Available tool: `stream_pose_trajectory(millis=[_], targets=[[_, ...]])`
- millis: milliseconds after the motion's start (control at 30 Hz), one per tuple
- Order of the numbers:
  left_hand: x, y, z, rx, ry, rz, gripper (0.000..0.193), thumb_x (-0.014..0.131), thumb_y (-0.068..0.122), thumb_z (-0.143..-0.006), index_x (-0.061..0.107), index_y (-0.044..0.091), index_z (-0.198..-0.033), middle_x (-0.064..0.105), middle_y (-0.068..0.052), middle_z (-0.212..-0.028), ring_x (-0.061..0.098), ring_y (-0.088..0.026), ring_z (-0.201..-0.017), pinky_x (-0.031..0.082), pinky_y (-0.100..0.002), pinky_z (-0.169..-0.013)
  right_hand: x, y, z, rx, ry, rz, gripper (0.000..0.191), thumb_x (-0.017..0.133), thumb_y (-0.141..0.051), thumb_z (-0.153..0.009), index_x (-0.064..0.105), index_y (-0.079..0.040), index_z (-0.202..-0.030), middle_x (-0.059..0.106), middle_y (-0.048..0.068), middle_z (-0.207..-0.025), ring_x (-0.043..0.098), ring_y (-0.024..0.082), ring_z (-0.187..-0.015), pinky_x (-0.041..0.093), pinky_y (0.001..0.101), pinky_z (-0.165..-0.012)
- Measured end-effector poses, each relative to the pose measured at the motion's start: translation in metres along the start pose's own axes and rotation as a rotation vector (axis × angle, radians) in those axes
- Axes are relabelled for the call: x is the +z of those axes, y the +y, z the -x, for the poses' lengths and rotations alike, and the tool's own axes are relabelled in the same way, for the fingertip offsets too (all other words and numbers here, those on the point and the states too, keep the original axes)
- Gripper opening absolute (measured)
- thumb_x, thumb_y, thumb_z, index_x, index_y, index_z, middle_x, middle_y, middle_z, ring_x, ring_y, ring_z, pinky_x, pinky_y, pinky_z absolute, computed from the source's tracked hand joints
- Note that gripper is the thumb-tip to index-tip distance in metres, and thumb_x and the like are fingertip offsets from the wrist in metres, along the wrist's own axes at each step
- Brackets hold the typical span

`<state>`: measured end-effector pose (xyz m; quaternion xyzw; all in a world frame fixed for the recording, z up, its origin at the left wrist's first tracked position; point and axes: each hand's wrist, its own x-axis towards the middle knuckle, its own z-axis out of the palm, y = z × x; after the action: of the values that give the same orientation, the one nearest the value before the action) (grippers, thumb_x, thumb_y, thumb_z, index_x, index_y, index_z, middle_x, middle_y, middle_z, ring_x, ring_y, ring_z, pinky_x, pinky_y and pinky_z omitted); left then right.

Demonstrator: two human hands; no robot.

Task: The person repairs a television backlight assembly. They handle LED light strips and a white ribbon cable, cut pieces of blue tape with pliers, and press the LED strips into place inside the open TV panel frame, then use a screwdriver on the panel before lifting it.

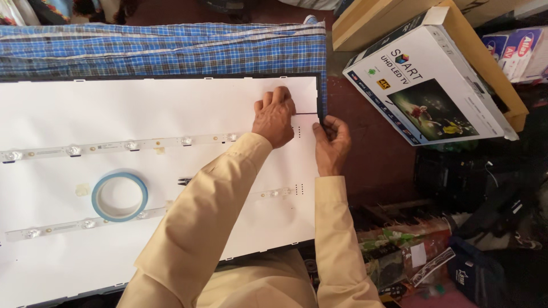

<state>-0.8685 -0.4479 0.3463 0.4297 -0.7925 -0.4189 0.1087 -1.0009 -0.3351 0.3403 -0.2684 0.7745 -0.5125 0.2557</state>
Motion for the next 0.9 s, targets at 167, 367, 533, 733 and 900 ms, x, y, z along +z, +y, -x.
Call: stream_pose_trajectory(millis=[167, 367, 533, 733, 900], targets=[[-0.002, 0.004, -0.006, -0.014, 0.013, 0.013, 0.037, 0.063, -0.008, -0.065, 0.065, 0.01, -0.098, 0.05, -0.008, -0.128, 0.046, -0.033, -0.117, 0.036, -0.044, -0.093, -0.004, -0.009, 0.004, 0.054, 0.047, 0.017, 0.021, 0.071, -0.009, -0.098, 0.064, 0.0, -0.116, 0.071, 0.008, -0.101, 0.067, 0.011, -0.088, 0.056, 0.0256, -0.078], [-0.004, -0.005, 0.0, 0.075, 0.082, -0.005, 0.043, 0.058, -0.007, -0.074, 0.065, 0.012, -0.112, 0.057, -0.004, -0.128, 0.051, -0.03, -0.117, 0.038, -0.044, -0.093, -0.004, -0.025, 0.016, -0.308, 0.056, 0.458, 0.032, 0.083, -0.01, -0.085, 0.067, -0.002, -0.112, 0.061, 0.015, -0.117, 0.067, 0.028, -0.099, 0.057, 0.038, -0.083], [-0.005, -0.01, 0.015, 0.329, 0.057, -0.406, 0.045, 0.058, 0.005, -0.088, 0.061, 0.008, -0.132, 0.056, -0.006, -0.137, 0.05, -0.026, -0.127, 0.041, -0.044, -0.1, 0.003, -0.033, 0.025, -0.433, 0.093, 0.531, 0.033, 0.078, -0.008, -0.092, 0.064, -0.004, -0.121, 0.061, 0.017, -0.122, 0.065, 0.035, -0.11, 0.055, 0.0406, -0.092], [-0.029, -0.032, 0.056, 0.421, 0.136, -0.495, 0.056, 0.056, 0.021, -0.1, 0.05, 0.01, -0.154, 0.038, -0.007, -0.163, 0.029, -0.027, -0.153, 0.023, -0.051, -0.123, -0.015, -0.036, 0.037, -0.665, -0.229, 0.893, 0.058, 0.071, -0.023, -0.1, 0.05, -0.009, -0.151, 0.039, 0.024, -0.158, 0.039, 0.048, -0.144, 0.037, 0.0576, -0.113], [-0.081, -0.072, 0.14, 0.177, 0.103, -0.5, 0.066, 0.059, 0.045, -0.099, 0.045, 0.012, -0.154, 0.03, -0.01, -0.168, 0.023, -0.031, -0.156, 0.012, -0.06, -0.125, -0.042, -0.037, 0.038, -0.649, -0.298, 0.957, 0.066, 0.065, -0.034, -0.106, 0.04, -0.007, -0.16, 0.024, 0.02, -0.17, 0.021, 0.047, -0.156, 0.024, 0.0636, -0.12]])
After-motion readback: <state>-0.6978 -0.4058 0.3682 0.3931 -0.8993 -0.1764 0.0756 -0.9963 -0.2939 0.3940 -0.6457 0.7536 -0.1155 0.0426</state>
